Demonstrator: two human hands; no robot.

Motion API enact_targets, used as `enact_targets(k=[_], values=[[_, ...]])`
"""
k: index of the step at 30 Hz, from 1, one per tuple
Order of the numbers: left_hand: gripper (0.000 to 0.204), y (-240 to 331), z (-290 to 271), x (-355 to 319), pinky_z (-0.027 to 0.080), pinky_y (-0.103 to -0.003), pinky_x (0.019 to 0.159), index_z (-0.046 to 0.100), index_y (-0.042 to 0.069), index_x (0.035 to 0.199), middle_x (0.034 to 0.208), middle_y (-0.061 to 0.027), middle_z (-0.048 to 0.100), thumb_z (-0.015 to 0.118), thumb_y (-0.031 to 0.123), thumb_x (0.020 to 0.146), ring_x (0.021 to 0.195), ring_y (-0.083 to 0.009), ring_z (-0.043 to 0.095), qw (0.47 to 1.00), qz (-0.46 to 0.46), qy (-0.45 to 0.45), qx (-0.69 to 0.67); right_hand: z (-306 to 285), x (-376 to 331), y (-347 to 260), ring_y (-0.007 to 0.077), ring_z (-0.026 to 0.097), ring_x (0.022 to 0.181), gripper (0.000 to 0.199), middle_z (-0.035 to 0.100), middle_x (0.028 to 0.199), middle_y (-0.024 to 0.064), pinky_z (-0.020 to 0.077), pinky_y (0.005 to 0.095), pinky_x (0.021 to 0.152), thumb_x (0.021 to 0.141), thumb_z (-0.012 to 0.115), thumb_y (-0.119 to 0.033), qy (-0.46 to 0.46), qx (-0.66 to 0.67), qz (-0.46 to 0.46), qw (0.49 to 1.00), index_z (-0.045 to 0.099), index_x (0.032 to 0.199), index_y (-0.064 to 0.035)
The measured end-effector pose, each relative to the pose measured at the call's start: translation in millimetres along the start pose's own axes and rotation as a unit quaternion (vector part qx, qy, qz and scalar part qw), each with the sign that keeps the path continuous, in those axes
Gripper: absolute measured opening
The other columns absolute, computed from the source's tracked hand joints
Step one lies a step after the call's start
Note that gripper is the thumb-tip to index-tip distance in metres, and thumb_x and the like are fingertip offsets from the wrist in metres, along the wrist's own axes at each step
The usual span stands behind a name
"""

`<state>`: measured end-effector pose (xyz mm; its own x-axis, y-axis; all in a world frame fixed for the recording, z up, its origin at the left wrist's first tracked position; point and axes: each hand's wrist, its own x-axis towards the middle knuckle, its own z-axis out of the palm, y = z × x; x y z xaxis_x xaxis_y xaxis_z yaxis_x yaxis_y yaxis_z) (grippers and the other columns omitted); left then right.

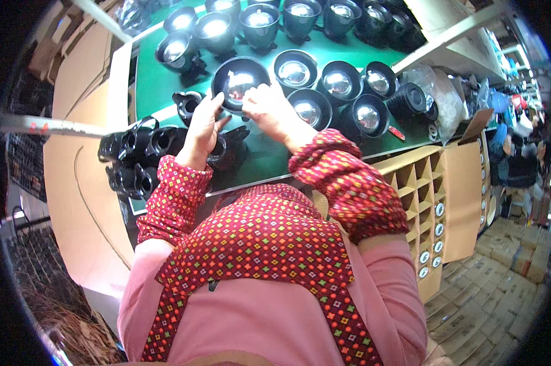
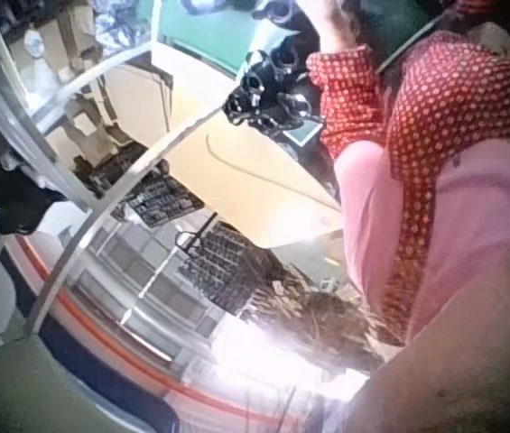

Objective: The person picks up black kettles from a green tray and places them on a cardboard surface. They then retrieve small cylindrical components from a cardboard box and insert them into the kettles one by one, repeating the process for multiple units.

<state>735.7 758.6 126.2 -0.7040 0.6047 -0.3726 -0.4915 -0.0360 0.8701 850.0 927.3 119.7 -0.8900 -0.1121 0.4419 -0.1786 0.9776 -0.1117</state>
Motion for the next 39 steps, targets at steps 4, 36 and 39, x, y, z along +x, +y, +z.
enact_targets(k=[4, 36, 39], values=[[0.022, -32.2, -16.7, 44.1, 0.062, -0.050, 0.090, 0.067, 0.006, 0.122, 0.120, -0.0094, 0.070, 0.061, 0.017, 0.104, 0.104, -0.0217, 0.069, 0.995, -0.087, -0.020, 0.053, 46.3, -12.2, 6.3, 0.0267, 0.064, 0.099, 0.010, 0.065, 0.097, 0.0033, 0.0351, 0.0616, 0.116, 0.089, 0.066, -0.014, -0.029, 0.006, 0.038, 0.999, 0.070, 0.099, -0.0142], [0.060, 19.6, -26.6, -16.4, 0.027, -0.043, 0.127, 0.034, 0.001, 0.161, 0.166, -0.0156, 0.035, 0.056, 0.001, 0.105, 0.157, -0.0304, 0.030, 0.925, 0.312, -0.030, 0.213, -230.6, -607.9, 62.3, 0.0385, 0.073, 0.107, 0.038, 0.076, 0.120, 0.0173, 0.0577, 0.0505, 0.093, 0.098, 0.067, -0.044, -0.046, -0.204, 0.873, 0.442, 0.079, 0.113, -0.0114], [0.064, 21.9, 4.7, -34.9, 0.026, -0.042, 0.128, 0.033, 0.001, 0.162, 0.166, -0.0170, 0.035, 0.058, -0.001, 0.103, 0.154, -0.0276, 0.035, 0.914, 0.342, -0.111, 0.187, -270.9, -527.3, 38.6, 0.0375, 0.074, 0.107, 0.038, 0.078, 0.111, 0.0172, 0.0584, 0.0471, 0.090, 0.093, 0.071, -0.044, 0.002, -0.225, 0.863, 0.452, 0.081, 0.108, -0.0100]])
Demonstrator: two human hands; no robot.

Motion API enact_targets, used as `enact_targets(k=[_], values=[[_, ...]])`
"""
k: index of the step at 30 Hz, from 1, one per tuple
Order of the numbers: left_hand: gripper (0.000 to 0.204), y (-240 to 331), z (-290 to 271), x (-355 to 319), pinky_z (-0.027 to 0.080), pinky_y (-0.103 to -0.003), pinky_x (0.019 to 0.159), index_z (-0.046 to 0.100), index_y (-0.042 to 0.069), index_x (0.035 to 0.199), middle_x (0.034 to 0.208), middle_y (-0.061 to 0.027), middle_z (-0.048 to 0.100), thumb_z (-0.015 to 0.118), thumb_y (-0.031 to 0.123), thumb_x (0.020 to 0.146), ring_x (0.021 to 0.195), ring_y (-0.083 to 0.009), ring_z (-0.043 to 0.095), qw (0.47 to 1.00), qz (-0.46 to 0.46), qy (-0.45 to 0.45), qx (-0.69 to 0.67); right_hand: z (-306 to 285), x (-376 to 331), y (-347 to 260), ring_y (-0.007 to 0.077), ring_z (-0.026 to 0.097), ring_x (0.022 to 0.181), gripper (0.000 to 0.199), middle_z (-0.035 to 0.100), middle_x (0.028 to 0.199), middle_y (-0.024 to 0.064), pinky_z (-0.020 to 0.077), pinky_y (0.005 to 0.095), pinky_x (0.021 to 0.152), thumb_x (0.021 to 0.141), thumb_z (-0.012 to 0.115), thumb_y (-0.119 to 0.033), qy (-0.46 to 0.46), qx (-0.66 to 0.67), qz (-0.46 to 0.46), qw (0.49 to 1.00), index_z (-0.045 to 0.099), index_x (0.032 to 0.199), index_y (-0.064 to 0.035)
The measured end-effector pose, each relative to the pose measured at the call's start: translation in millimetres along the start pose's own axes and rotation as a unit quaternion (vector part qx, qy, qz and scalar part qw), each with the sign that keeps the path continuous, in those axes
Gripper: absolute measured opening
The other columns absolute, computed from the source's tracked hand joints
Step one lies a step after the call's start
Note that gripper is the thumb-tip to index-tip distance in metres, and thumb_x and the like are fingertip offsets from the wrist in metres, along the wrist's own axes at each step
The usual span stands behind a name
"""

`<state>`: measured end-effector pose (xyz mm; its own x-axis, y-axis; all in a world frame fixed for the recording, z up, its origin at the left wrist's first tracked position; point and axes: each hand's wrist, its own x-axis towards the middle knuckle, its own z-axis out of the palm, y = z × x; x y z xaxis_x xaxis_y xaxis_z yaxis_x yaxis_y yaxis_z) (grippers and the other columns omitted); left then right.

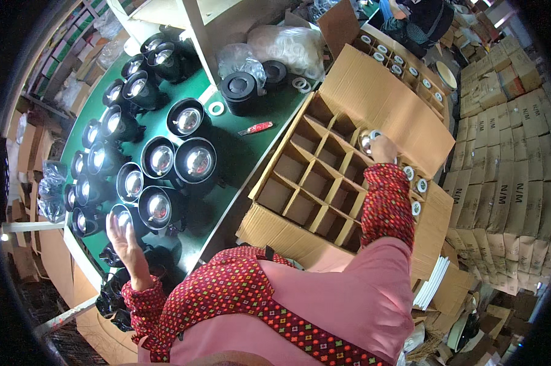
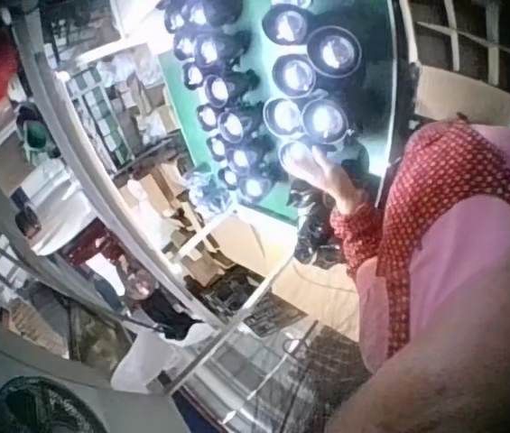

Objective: The person picks up black kettles from a green tray and places them on a cardboard surface. They then retrieve small cylindrical components from a cardboard box and insert them into the kettles one by one, repeating the process for multiple units.

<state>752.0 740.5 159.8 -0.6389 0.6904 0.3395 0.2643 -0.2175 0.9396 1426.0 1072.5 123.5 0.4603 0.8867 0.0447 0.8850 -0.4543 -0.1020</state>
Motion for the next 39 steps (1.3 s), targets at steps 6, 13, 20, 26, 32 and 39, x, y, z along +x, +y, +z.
enact_targets(k=[6, 13, 20, 26, 32, 39], values=[[0.067, 43.9, 91.4, 2.5, 0.032, -0.048, 0.125, 0.043, 0.002, 0.156, 0.165, -0.0161, 0.038, 0.070, 0.003, 0.095, 0.153, -0.0300, 0.038, 0.967, 0.092, -0.238, 0.015, -154.2, -89.7, -8.6, 0.0360, 0.071, 0.088, 0.027, 0.073, 0.091, 0.0203, 0.0544, 0.0467, 0.076, 0.098, 0.070, -0.035, 0.188, -0.004, -0.356, 0.916, 0.081, 0.099, -0.0103], [0.111, 84.6, 143.8, -9.8, 0.039, -0.043, 0.120, 0.034, 0.001, 0.161, 0.156, -0.0235, 0.047, 0.097, 0.020, 0.071, 0.147, -0.0356, 0.047, 0.881, 0.203, -0.425, -0.033, -208.6, -275.1, -145.3, 0.0366, 0.062, 0.088, 0.025, 0.065, 0.094, 0.0172, 0.0494, 0.0445, 0.076, 0.089, 0.080, -0.018, -0.039, 0.203, -0.598, 0.774, 0.070, 0.099, 0.0019], [0.103, 66.9, 102.0, 0.4, 0.055, -0.044, 0.103, 0.045, 0.003, 0.151, 0.138, -0.0201, 0.057, 0.096, 0.028, 0.064, 0.126, -0.0381, 0.061, 0.914, 0.195, -0.356, -0.007, -133.3, -320.8, -230.1, 0.0244, 0.063, 0.116, 0.070, 0.064, 0.133, 0.0101, 0.0481, 0.0422, 0.103, 0.079, 0.092, -0.017, -0.168, 0.438, -0.570, 0.674, 0.057, 0.138, -0.0048], [0.109, 59.4, 72.6, -30.5, 0.050, -0.045, 0.110, 0.041, 0.001, 0.153, 0.141, -0.0230, 0.050, 0.099, 0.027, 0.063, 0.132, -0.0399, 0.056, 0.948, 0.214, -0.212, -0.102, -29.1, -360.9, -228.6, 0.0294, 0.047, 0.145, 0.087, 0.045, 0.157, 0.0165, 0.0408, 0.0473, 0.120, 0.098, 0.073, -0.050, -0.532, 0.644, -0.339, 0.434, 0.033, 0.160, -0.0035], [0.111, 36.6, 16.5, -44.0, 0.036, -0.052, 0.122, 0.040, 0.003, 0.155, 0.154, -0.0232, 0.043, 0.096, 0.047, 0.070, 0.147, -0.0407, 0.041, 0.965, 0.159, -0.174, 0.118, -12.7, -368.1, -239.1, 0.0277, 0.058, 0.135, 0.079, 0.055, 0.150, 0.0151, 0.0509, 0.0439, 0.111, 0.093, 0.082, -0.031, -0.574, 0.591, -0.298, 0.482, 0.040, 0.155, -0.0061], [0.065, -57.1, -83.7, -91.0, 0.023, -0.071, 0.121, 0.066, 0.005, 0.123, 0.152, -0.0318, 0.042, 0.091, 0.039, 0.074, 0.150, -0.0548, 0.028, 0.789, -0.002, -0.023, 0.614, -22.3, -351.2, -227.5, 0.0401, 0.061, 0.130, 0.092, 0.051, 0.153, 0.0208, 0.0541, 0.0482, 0.106, 0.095, 0.069, -0.063, -0.767, 0.577, -0.024, 0.279, 0.034, 0.161, -0.0091]])
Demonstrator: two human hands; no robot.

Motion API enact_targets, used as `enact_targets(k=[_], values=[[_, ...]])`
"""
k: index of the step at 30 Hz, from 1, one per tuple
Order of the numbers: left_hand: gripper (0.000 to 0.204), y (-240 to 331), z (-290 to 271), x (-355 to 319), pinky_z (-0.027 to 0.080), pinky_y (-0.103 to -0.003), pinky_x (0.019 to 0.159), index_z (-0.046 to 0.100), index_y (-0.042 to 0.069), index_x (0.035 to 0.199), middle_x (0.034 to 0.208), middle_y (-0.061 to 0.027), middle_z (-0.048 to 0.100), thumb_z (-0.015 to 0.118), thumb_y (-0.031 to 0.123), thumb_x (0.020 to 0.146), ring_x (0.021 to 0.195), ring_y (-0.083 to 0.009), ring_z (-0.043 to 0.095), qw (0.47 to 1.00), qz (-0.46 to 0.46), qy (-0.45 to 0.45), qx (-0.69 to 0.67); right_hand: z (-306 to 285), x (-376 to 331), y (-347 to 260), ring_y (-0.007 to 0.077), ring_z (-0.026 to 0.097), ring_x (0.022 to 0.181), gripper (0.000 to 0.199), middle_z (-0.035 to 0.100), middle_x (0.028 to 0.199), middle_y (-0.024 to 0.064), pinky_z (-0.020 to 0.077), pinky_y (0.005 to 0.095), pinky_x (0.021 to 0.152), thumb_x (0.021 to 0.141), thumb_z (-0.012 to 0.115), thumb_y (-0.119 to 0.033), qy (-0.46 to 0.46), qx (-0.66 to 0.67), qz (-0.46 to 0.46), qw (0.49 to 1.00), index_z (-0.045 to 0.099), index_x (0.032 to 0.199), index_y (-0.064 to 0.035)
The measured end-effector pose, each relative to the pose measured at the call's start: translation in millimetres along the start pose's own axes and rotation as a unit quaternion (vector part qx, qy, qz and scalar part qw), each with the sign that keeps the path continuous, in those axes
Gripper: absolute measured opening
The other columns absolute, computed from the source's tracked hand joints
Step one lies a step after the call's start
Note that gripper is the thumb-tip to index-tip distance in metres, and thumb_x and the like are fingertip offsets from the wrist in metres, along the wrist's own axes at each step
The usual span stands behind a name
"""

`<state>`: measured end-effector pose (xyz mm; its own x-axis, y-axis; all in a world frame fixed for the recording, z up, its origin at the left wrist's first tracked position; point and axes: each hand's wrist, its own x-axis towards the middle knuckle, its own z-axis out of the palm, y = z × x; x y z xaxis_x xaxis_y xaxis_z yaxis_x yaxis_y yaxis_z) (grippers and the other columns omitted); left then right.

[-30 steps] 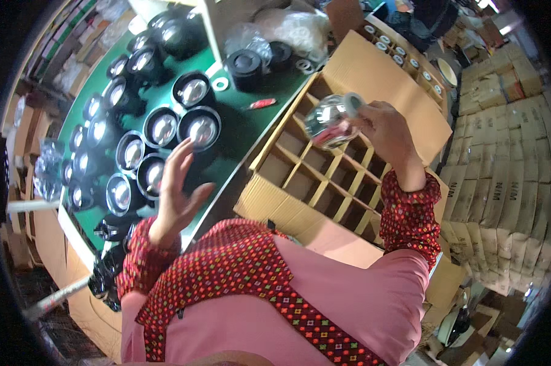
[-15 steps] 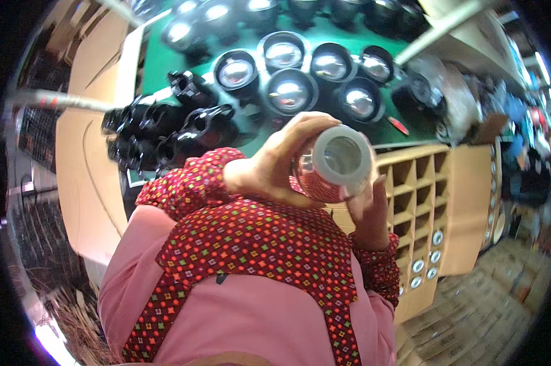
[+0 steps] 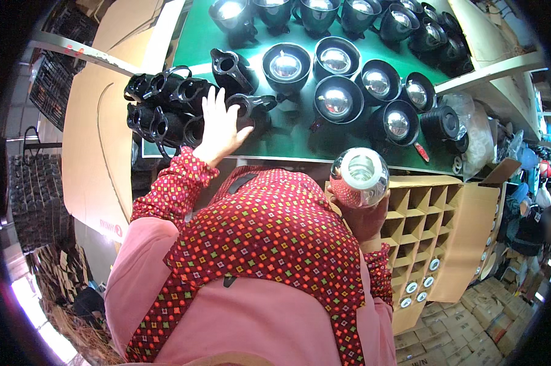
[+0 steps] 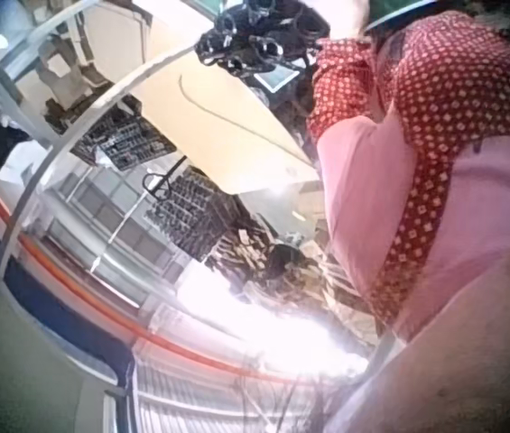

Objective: The person picks up black kettles from a green tray and places them on a cardboard surface. They then retrieve small cylindrical components from a cardboard box and insert them into the kettles one by one, repeating the process for multiple units.

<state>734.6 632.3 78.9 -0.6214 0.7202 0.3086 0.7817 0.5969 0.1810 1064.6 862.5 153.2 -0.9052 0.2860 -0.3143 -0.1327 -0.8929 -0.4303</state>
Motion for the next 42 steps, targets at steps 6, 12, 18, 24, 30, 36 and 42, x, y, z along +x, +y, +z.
enact_targets(k=[6, 12, 18, 24, 30, 36, 42], values=[[0.043, -3.1, -6.7, 15.8, 0.025, -0.071, 0.120, 0.076, 0.005, 0.098, 0.148, -0.0298, 0.050, 0.090, 0.039, 0.076, 0.146, -0.0516, 0.036, 0.996, 0.029, -0.052, -0.061, -45.2, -5.6, 4.2, 0.0485, 0.045, 0.144, 0.099, 0.036, 0.163, 0.0249, 0.0442, 0.0584, 0.117, 0.095, 0.067, -0.064, 0.018, 0.049, -0.052, 0.997, 0.022, 0.167, -0.0112], [0.037, 51.2, -164.2, 51.9, 0.052, -0.041, 0.100, 0.074, -0.003, 0.094, 0.136, -0.0256, 0.061, 0.092, 0.022, 0.073, 0.120, -0.0389, 0.063, 0.960, 0.011, -0.021, -0.278, -43.9, -7.3, -4.7, 0.0385, 0.034, 0.156, 0.091, 0.033, 0.169, 0.0196, 0.0255, 0.0574, 0.130, 0.099, 0.064, -0.057, -0.002, 0.030, -0.066, 0.997, 0.026, 0.167, -0.0114], [0.057, 85.8, -197.1, 70.3, 0.044, -0.049, 0.112, 0.068, -0.006, 0.094, 0.146, -0.0306, 0.053, 0.096, 0.039, 0.074, 0.135, -0.0425, 0.055, 0.851, 0.210, -0.030, -0.481, -60.4, -16.0, 8.5, 0.0334, 0.050, 0.144, 0.073, 0.053, 0.155, 0.0156, 0.0369, 0.0530, 0.123, 0.104, 0.055, -0.054, 0.026, 0.002, -0.070, 0.997, 0.041, 0.160, -0.0089], [0.044, 153.8, -186.6, 75.3, 0.060, -0.042, 0.091, 0.072, 0.002, 0.091, 0.140, -0.0281, 0.055, 0.100, 0.021, 0.064, 0.115, -0.0412, 0.069, 0.828, 0.288, -0.027, -0.481, -59.9, -33.1, 15.4, 0.0333, 0.055, 0.138, 0.053, 0.056, 0.151, 0.0191, 0.0473, 0.0503, 0.117, 0.111, 0.042, -0.030, 0.012, -0.120, -0.133, 0.984, 0.045, 0.155, -0.0003], [0.084, 172.8, -170.8, 66.3, 0.056, -0.042, 0.100, 0.058, 0.002, 0.133, 0.145, -0.0242, 0.055, 0.101, 0.025, 0.064, 0.125, -0.0384, 0.065, 0.846, 0.258, -0.052, -0.464, -39.9, -35.2, 19.5, 0.0328, 0.056, 0.137, 0.052, 0.056, 0.150, 0.0194, 0.0514, 0.0481, 0.113, 0.110, 0.043, -0.027, -0.029, 0.003, -0.133, 0.991, 0.044, 0.154, 0.0011], [0.104, 175.7, -166.8, 66.6, 0.055, -0.042, 0.103, 0.047, 0.001, 0.150, 0.144, -0.0240, 0.056, 0.101, 0.023, 0.064, 0.127, -0.0388, 0.064, 0.851, 0.219, -0.057, -0.473, -16.8, -16.9, 13.6, 0.0331, 0.056, 0.136, 0.052, 0.056, 0.148, 0.0193, 0.0515, 0.0487, 0.113, 0.108, 0.048, -0.026, 0.015, -0.110, -0.176, 0.978, 0.045, 0.153, 0.0004], [0.106, 167.4, -169.6, 71.2, 0.056, -0.044, 0.104, 0.047, 0.000, 0.152, 0.145, -0.0239, 0.054, 0.101, 0.024, 0.063, 0.128, -0.0408, 0.064, 0.850, 0.222, -0.054, -0.475, 13.1, 0.1, 4.5, 0.0334, 0.057, 0.136, 0.053, 0.057, 0.147, 0.0192, 0.0515, 0.0494, 0.112, 0.106, 0.053, -0.024, 0.038, -0.213, -0.209, 0.954, 0.045, 0.153, -0.0003]])
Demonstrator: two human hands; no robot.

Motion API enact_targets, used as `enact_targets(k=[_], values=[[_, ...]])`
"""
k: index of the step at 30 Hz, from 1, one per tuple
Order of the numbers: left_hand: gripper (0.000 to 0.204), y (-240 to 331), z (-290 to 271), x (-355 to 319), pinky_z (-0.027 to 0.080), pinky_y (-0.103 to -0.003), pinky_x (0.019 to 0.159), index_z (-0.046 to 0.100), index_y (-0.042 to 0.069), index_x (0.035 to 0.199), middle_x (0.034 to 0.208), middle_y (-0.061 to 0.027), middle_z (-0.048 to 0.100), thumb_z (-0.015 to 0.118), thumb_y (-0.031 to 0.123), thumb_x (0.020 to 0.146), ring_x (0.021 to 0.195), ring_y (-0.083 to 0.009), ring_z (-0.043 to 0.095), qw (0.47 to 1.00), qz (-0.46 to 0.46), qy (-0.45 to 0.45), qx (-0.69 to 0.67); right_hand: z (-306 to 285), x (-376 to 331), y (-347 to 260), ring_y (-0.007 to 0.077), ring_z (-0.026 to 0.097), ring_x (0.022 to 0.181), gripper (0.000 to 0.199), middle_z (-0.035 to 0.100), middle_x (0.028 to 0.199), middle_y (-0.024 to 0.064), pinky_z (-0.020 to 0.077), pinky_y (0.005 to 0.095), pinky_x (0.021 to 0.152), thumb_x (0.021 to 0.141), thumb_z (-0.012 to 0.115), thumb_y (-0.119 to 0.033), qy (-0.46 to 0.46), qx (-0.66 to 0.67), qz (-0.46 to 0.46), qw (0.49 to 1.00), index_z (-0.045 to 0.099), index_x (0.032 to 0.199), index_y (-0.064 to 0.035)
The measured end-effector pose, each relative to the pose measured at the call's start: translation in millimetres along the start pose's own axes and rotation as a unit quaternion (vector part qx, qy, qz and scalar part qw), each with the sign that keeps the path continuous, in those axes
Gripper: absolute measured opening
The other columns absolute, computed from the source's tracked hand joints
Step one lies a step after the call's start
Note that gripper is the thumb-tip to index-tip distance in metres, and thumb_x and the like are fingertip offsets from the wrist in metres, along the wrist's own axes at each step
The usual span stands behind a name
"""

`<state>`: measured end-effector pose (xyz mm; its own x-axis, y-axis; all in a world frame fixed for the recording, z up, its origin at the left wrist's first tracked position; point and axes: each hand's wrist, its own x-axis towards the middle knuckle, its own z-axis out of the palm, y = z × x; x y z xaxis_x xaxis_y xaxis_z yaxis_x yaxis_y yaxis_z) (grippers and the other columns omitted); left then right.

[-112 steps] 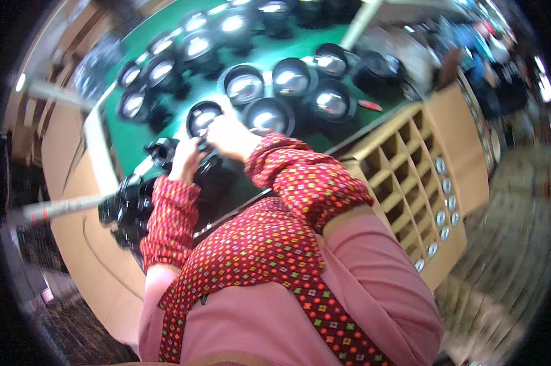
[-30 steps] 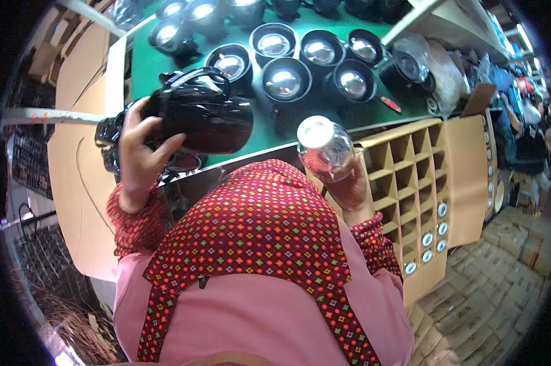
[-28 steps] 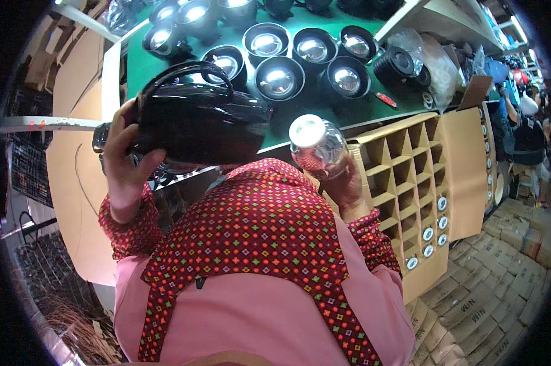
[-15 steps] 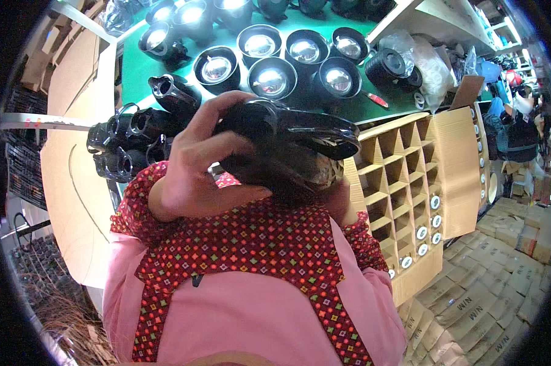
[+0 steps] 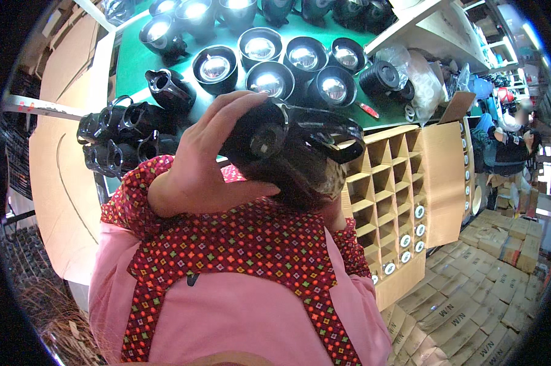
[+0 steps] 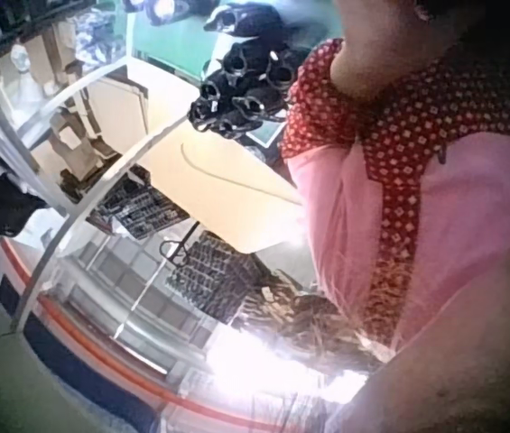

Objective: The person picks up black kettles from a green tray and places them on a cardboard surface. They then retrieve small cylindrical components from a cardboard box and insert them into the kettles one by one, repeating the process for multiple units.

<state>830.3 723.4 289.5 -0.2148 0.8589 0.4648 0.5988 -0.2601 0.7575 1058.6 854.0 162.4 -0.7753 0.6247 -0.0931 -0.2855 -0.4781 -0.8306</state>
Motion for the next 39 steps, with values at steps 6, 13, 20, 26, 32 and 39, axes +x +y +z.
enact_targets(k=[6, 13, 20, 26, 32, 39], values=[[0.109, 8.3, -6.2, 0.6, 0.057, -0.045, 0.102, 0.047, -0.001, 0.152, 0.145, -0.0249, 0.054, 0.101, 0.026, 0.061, 0.126, -0.0430, 0.065, 0.999, 0.016, 0.016, 0.025, 15.0, 19.9, -18.3, 0.0337, 0.057, 0.135, 0.054, 0.058, 0.145, 0.0191, 0.0516, 0.0500, 0.112, 0.104, 0.057, -0.023, 0.000, -0.063, -0.024, 0.998, 0.046, 0.152, -0.0010], [0.109, 18.8, -17.2, 2.2, 0.057, -0.046, 0.101, 0.050, -0.002, 0.151, 0.142, -0.0258, 0.056, 0.102, 0.027, 0.059, 0.126, -0.0430, 0.065, 0.998, 0.006, 0.035, 0.057, 29.6, 31.1, -24.2, 0.0340, 0.057, 0.134, 0.056, 0.058, 0.144, 0.0190, 0.0516, 0.0508, 0.111, 0.102, 0.063, -0.022, -0.005, -0.100, -0.040, 0.994, 0.046, 0.151, -0.0018], [0.102, 13.6, -18.2, 4.4, 0.058, -0.048, 0.093, 0.047, 0.001, 0.151, 0.138, -0.0233, 0.056, 0.096, 0.029, 0.066, 0.114, -0.0458, 0.066, 0.996, 0.023, 0.053, 0.061, 36.4, 37.7, -27.1, 0.0344, 0.057, 0.133, 0.059, 0.059, 0.142, 0.0189, 0.0517, 0.0515, 0.110, 0.099, 0.069, -0.020, -0.008, -0.125, -0.050, 0.991, 0.047, 0.151, -0.0026], [0.102, -0.8, -26.1, 6.7, 0.058, -0.047, 0.095, 0.046, 0.001, 0.151, 0.140, -0.0234, 0.056, 0.097, 0.026, 0.066, 0.118, -0.0464, 0.065, 0.999, 0.026, 0.030, 0.031, 41.7, 48.3, -27.2, 0.0347, 0.057, 0.133, 0.061, 0.060, 0.140, 0.0188, 0.0517, 0.0522, 0.110, 0.097, 0.074, -0.019, -0.011, -0.138, -0.064, 0.988, 0.047, 0.150, -0.0033], [0.089, -52.5, -23.1, -11.5, 0.050, -0.038, 0.108, 0.045, -0.001, 0.154, 0.145, -0.0136, 0.059, 0.092, 0.025, 0.083, 0.129, -0.0265, 0.063, 0.940, -0.070, 0.123, -0.311, 52.1, 46.1, -48.2, 0.0349, 0.057, 0.132, 0.064, 0.060, 0.139, 0.0188, 0.0518, 0.0528, 0.109, 0.095, 0.079, -0.018, 0.031, -0.168, -0.181, 0.968, 0.048, 0.149, -0.0039], [0.052, -107.1, -47.3, -21.8, 0.041, -0.045, 0.118, 0.051, 0.007, 0.153, 0.145, -0.0089, 0.064, 0.038, 0.042, 0.116, 0.133, -0.0237, 0.060, 0.697, -0.175, 0.205, -0.665, 122.1, 103.6, -90.9, 0.0319, 0.060, 0.089, 0.035, 0.056, 0.095, 0.0103, 0.0493, 0.0428, 0.076, 0.077, 0.093, -0.022, -0.160, -0.571, -0.525, 0.610, 0.063, 0.084, -0.0052]])
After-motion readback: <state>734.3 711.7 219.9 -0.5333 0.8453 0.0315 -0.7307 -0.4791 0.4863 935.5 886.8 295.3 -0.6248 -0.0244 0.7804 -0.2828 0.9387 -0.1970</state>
